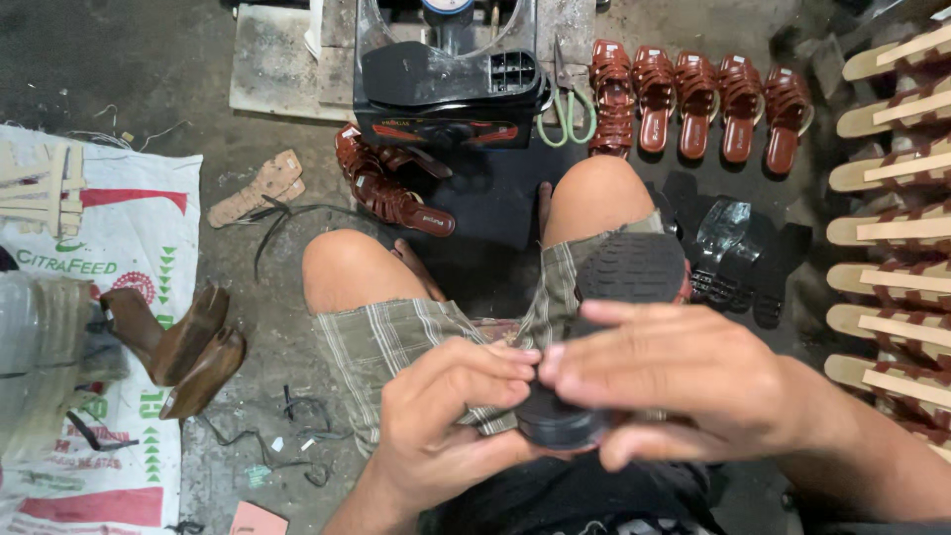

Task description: The person assembles brown sandals by attaching black rubber soles to the upper straps. They use a gas stove to heat the sole, a scraper to smooth the edges, and pliers to trim excess material. The process is repeated for multiple sandals.

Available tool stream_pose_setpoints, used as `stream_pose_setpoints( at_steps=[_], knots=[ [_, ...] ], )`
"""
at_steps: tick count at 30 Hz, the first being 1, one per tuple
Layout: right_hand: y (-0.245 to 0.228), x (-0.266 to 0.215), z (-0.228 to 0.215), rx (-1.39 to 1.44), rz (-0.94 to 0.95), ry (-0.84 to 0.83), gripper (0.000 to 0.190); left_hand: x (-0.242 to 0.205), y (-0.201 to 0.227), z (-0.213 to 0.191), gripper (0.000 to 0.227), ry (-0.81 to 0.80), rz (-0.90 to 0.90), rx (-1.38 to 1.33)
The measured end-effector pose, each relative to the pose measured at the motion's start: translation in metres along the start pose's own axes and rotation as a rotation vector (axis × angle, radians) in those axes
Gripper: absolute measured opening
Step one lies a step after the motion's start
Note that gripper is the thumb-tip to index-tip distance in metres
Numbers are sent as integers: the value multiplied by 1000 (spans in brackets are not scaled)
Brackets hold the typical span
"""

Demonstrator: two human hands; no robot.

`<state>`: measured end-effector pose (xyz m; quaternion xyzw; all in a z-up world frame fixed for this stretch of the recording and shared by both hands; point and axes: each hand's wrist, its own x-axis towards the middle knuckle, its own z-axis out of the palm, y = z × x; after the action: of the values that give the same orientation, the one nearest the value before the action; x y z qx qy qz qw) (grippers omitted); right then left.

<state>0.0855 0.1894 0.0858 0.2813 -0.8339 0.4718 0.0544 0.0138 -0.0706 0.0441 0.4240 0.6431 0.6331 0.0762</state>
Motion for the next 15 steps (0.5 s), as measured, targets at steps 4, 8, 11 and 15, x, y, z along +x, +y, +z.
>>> stream_pose_setpoints(
  at_steps=[4,8,11,15],
  knots=[
    [29,1,7,-175,102,113,41,1,9,-1,46,102,-119,86],
    [43,-2,20,-188,43,148,38,4,6,13,49,118,-98,139],
    [47,3,22,-191,-5,167,36,8,-2,19,49,180,-80,152],
    [47,9,22,-161,-8,177,31,8,-8,22,46,226,-85,197]
  ],
)
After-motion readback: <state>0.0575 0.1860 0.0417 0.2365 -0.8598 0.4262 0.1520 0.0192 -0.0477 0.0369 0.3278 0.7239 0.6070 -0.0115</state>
